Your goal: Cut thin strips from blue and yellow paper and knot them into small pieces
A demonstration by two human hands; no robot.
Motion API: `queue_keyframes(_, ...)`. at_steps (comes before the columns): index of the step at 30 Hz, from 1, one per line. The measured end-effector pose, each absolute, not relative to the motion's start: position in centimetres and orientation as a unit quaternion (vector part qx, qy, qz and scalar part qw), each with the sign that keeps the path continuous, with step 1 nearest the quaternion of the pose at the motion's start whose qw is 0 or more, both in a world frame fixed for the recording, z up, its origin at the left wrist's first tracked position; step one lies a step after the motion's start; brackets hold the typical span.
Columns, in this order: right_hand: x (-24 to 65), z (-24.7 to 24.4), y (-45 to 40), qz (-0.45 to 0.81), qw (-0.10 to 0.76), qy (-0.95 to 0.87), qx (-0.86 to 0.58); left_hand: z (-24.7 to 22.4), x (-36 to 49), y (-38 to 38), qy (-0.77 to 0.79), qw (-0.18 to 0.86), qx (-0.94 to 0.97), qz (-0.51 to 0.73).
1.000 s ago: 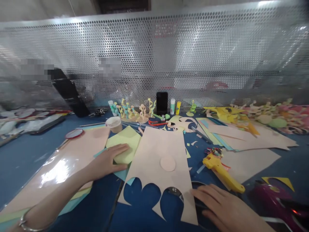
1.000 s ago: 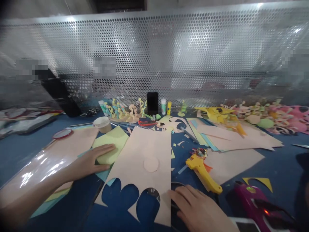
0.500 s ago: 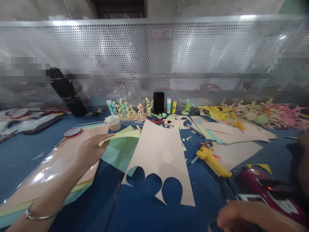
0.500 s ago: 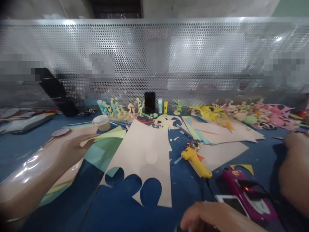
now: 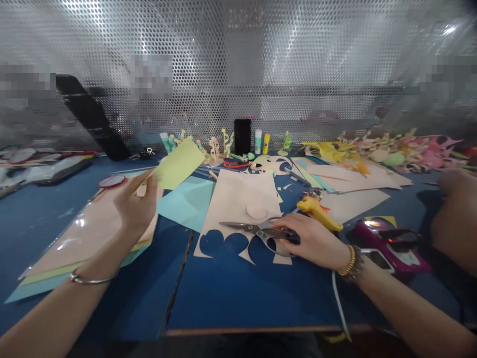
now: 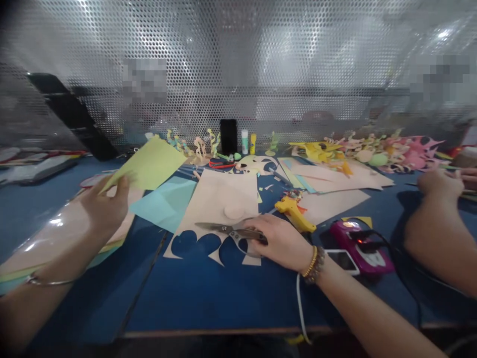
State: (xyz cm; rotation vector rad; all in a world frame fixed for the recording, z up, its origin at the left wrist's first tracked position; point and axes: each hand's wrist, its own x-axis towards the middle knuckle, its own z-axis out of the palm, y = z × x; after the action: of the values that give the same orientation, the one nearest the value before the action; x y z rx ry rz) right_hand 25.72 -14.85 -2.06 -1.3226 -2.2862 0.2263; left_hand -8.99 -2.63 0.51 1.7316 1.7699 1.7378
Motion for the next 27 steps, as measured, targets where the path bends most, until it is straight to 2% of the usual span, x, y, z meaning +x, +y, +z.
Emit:
queue_keyframes(3,25.9,-2.2,-15.3,0.061,0.246,-0.844,-0.473,0.0,-8.5,-2.7,0.561,-0.015,0.611,0.558)
queue_keyframes(9,26.7,-2.0,-15.6,-0.005,0.279,-0.824,-0.493,-0.4,-8.6,-2.7,0.498,-0.068,0.702,0.504)
queue_keyframes(15,26.7,-1.9,-15.4,-0.027,0.295,-0.819,-0.491,-0.8,-9.4,-2.1,0.462,-0.115,0.723,0.500)
queue_keyframes(21,26.6,-2.0,-15.3,-0.010,0.301,-0.824,-0.480,-1.0,-9.6,-1.4,0.450,-0.130,0.724,0.507)
queue_keyframes(27,26.5,-2.1,-15.1,0.045,0.312,-0.814,-0.487,-1.0,-8.7,-1.8,0.439,-0.099,0.730,0.514)
